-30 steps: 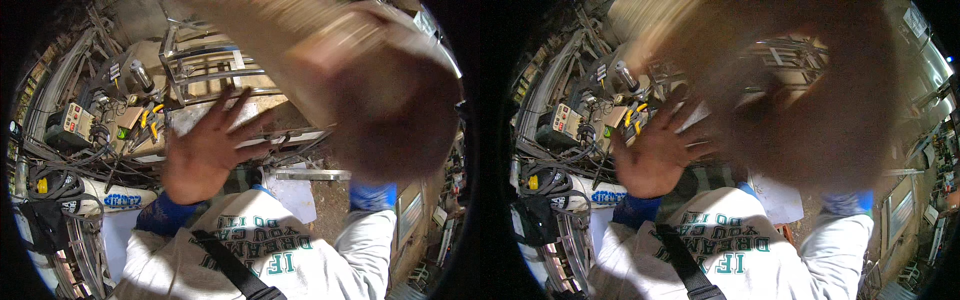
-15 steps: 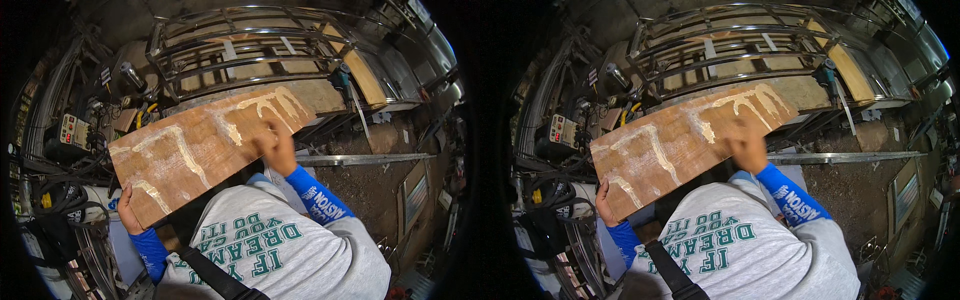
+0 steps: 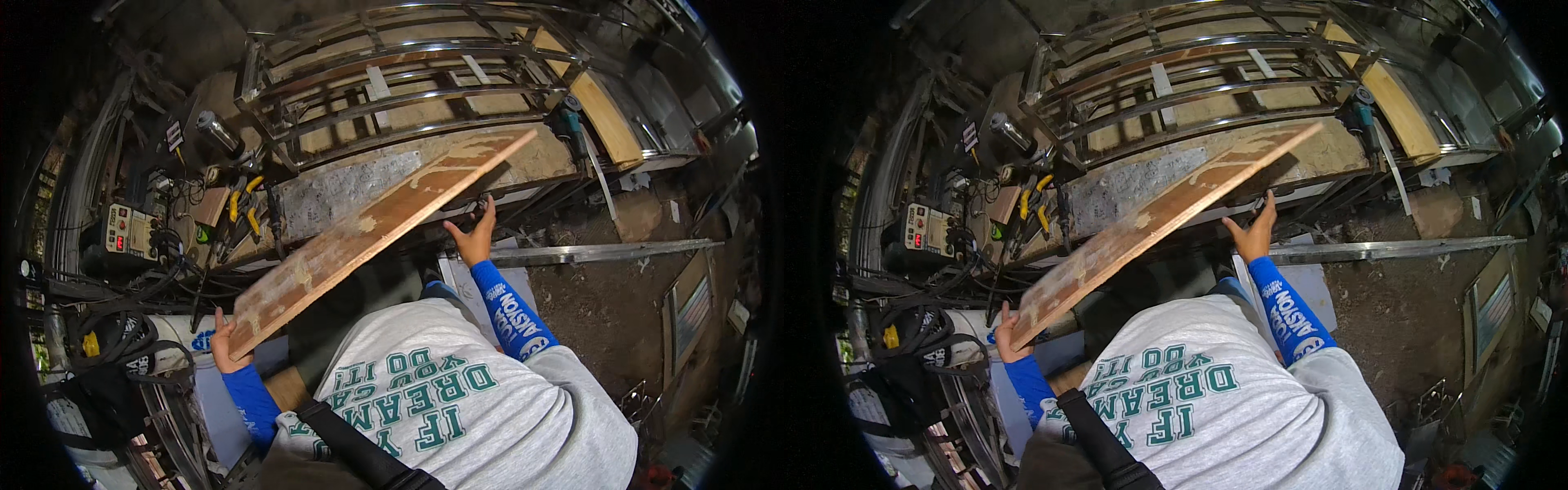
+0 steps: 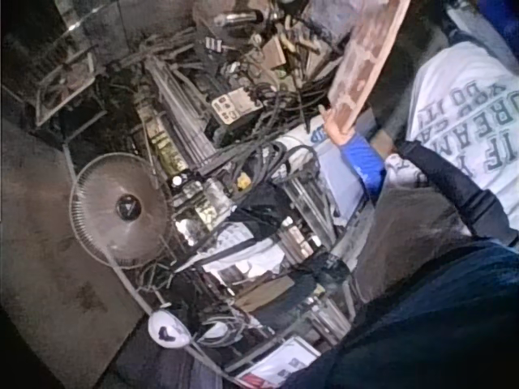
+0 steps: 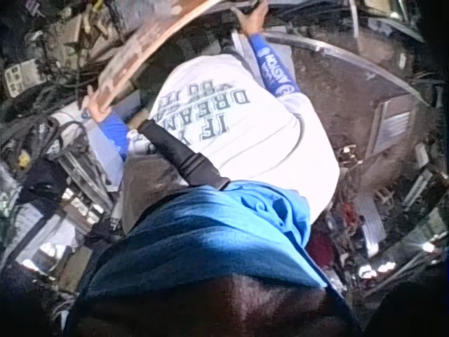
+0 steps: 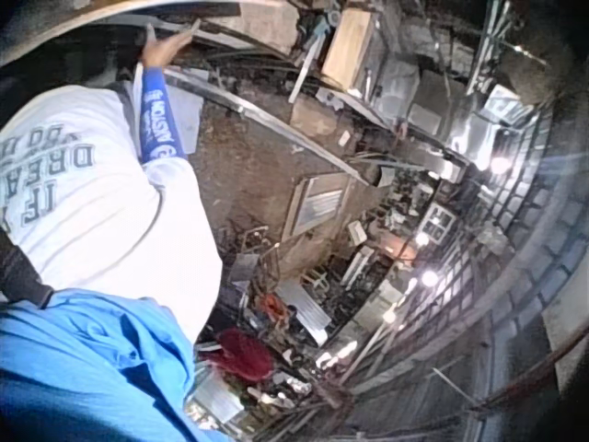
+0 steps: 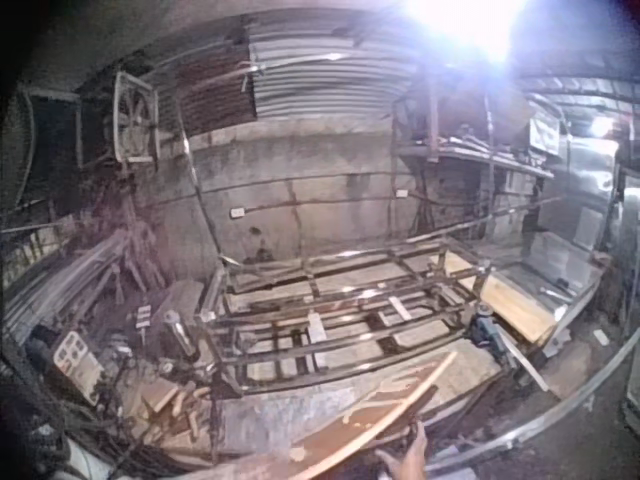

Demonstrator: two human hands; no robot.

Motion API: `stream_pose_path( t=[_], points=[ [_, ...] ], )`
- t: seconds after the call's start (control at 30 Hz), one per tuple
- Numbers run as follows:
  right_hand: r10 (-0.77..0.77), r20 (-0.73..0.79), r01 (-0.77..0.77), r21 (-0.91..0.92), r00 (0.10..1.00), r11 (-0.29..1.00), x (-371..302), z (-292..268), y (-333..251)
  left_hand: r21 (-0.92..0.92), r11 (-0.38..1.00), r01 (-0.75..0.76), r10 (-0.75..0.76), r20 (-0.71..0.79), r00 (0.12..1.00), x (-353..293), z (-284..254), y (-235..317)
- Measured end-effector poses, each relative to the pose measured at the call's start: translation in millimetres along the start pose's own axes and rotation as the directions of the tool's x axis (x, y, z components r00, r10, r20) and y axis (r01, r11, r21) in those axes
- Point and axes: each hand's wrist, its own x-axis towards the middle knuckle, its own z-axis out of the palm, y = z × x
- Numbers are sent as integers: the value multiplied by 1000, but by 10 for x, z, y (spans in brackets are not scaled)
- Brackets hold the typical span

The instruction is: The person assembles a metal frame structure by placing and aligning metal bars and wooden planks. They position the components on a workbench, adjust their placement, and secure them within the frame.

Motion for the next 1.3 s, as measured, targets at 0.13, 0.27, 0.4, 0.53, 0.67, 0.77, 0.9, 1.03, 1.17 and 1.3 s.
stream_pose_path(
  t=[0.13, 0.27, 0.4, 0.53, 0.67, 0.77, 0.9, 1.03, 1.17, 1.3],
  points=[
    [479, 599, -763, 431, 642, 482, 292, 338, 142, -37, 998, -48, 44, -114, 993, 377, -496, -377],
    [543, 741, -918, 323, 396, 229, 131, 815, 31, -180, 984, 13, -58, -250, 967, 224, -329, -442],
    [554, 788, -964, 222, 267, 149, -164, 1394, -31, 271, 962, 39, -38, -10, 999, 851, -1543, -987],
    [451, 828, -930, 366, 335, 19, -435, 1528, -456, 731, 613, -300, 71, 327, 942, 867, -2377, -1395],
    [441, 819, -864, 476, 368, -164, -547, 1537, -416, 748, 489, -448, 156, 430, 889, 372, -2255, -1388],
    [518, 720, -707, 652, 463, -274, -684, 1537, -44, 701, 573, -424, 116, 442, 889, -112, -976, -1002],
    [526, 729, -694, 647, 439, -317, -945, 1192, -100, 634, 723, -276, 47, 353, 935, -641, -205, -562],
    [615, 692, -651, 671, 378, -355, -881, 838, -134, 454, 884, 110, -248, 256, 934, -254, 4, -605],
    [767, 466, -566, 807, 440, -165, -648, 804, 166, 110, 783, 613, -622, 144, 769, 105, 366, -717],
    [898, 119, -623, 758, 424, 194, -358, 848, 541, 244, 717, 653, -696, 197, 691, 440, 693, -896]
  ],
)
